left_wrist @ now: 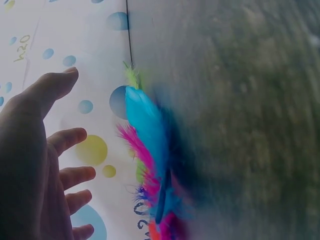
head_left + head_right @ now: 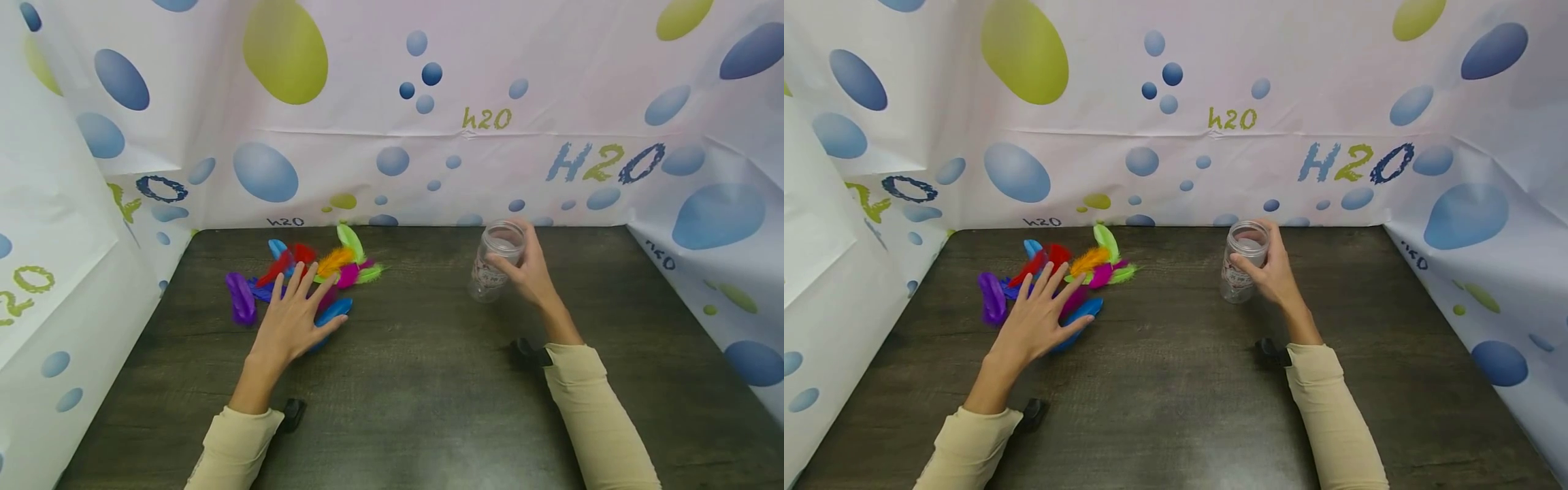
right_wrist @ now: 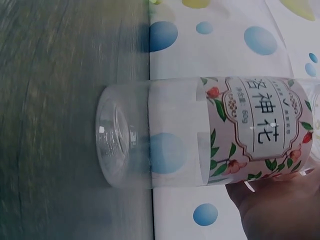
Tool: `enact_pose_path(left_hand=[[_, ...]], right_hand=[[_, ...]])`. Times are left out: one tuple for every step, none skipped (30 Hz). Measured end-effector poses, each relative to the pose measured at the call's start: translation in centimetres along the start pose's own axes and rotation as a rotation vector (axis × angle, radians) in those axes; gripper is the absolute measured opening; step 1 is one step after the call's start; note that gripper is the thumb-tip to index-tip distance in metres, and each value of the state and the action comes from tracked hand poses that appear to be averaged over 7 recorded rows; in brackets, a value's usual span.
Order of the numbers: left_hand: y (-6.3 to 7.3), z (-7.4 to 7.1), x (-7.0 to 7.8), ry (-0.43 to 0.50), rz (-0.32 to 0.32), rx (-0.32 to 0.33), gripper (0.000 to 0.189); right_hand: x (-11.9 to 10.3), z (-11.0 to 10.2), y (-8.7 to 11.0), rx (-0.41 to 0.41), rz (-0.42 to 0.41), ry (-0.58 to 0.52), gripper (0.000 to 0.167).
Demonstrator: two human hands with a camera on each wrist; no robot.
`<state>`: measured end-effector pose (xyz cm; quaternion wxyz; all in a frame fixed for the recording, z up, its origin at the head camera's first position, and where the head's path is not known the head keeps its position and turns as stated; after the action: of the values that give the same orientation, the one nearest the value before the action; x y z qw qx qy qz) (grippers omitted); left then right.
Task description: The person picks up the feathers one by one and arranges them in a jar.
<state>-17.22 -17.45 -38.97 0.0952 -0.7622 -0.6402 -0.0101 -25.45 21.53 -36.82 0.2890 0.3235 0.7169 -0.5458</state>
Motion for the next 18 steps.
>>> enact_pose_path(left_hand=[[0.01,-0.05,-0.05,0.004,-0.006,-0.004,0.080],[0.01,-0.09,-0.11,0.007,-0.012,-0.007,0.080],[0.01,-0.12,-0.16,0.009,-0.017,-0.011,0.080],[0.02,-0.15,-0.21,0.010,-0.020,-0.015,0.080],[0.03,-0.17,-0.25,0.009,-0.022,-0.016,0.080],[0.04,-0.19,-0.30,0.010,-0.025,-0.017,0.080],[0.05,-0.19,-0.33,0.008,-0.026,-0.020,0.080],[0.05,-0.19,-0.36,0.007,-0.027,-0.021,0.080],[0.06,-0.20,-0.38,0.004,-0.027,-0.021,0.080],[0.07,-0.22,-0.40,0.002,-0.027,-0.021,0.080],[0.07,-0.24,-0.42,0.001,-0.028,-0.021,0.080],[0.08,-0.24,-0.44,-0.001,-0.029,-0.023,0.080],[0.08,-0.24,-0.46,-0.001,-0.029,-0.025,0.080],[0.09,-0.24,-0.48,0.000,-0.029,-0.025,0.080],[0.10,-0.24,-0.49,0.000,-0.029,-0.026,0.080],[0.10,-0.24,-0.48,0.002,-0.029,-0.026,0.080],[0.10,-0.23,-0.47,0.004,-0.028,-0.026,0.080],[0.11,-0.21,-0.47,0.007,-0.029,-0.026,0.080]], right_hand=[[0.05,0.10,-0.01,-0.003,-0.004,-0.010,0.060],[0.06,0.20,-0.03,-0.005,-0.010,-0.020,0.060],[0.13,0.27,-0.03,-0.003,-0.014,-0.034,0.060],[0.16,0.32,-0.04,0.000,-0.017,-0.047,0.061],[0.19,0.34,-0.04,0.007,-0.018,-0.052,0.062],[0.20,0.34,-0.05,0.014,-0.021,-0.054,0.063],[0.21,0.33,-0.08,0.024,-0.024,-0.056,0.063],[0.20,0.31,-0.10,0.030,-0.027,-0.051,0.063],[0.18,0.31,-0.15,0.036,-0.029,-0.045,0.062],[0.13,0.31,-0.21,0.038,-0.037,-0.037,0.061],[0.07,0.33,-0.27,0.039,-0.048,-0.029,0.060],[-0.02,0.38,-0.34,0.038,-0.059,-0.028,0.058],[-0.14,0.44,-0.39,0.037,-0.071,-0.028,0.057],[-0.24,0.52,-0.43,0.035,-0.081,-0.033,0.056],[-0.32,0.59,-0.46,0.033,-0.089,-0.041,0.056],[-0.40,0.66,-0.48,0.032,-0.094,-0.048,0.056],[-0.51,0.72,-0.49,0.031,-0.094,-0.057,0.056],[-0.59,0.80,-0.49,0.031,-0.093,-0.063,0.055]])
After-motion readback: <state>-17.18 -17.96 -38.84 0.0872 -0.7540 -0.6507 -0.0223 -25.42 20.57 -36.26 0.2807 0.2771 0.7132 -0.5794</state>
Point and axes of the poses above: each hand's wrist, its own y-axis away from the middle knuckle, its own z-axis out of the palm, x = y × z, the point moved 5 cm from there along -y, towards the middle knuckle, and after that the axes turned 9 degrees about -z, right-handed, at the moved point
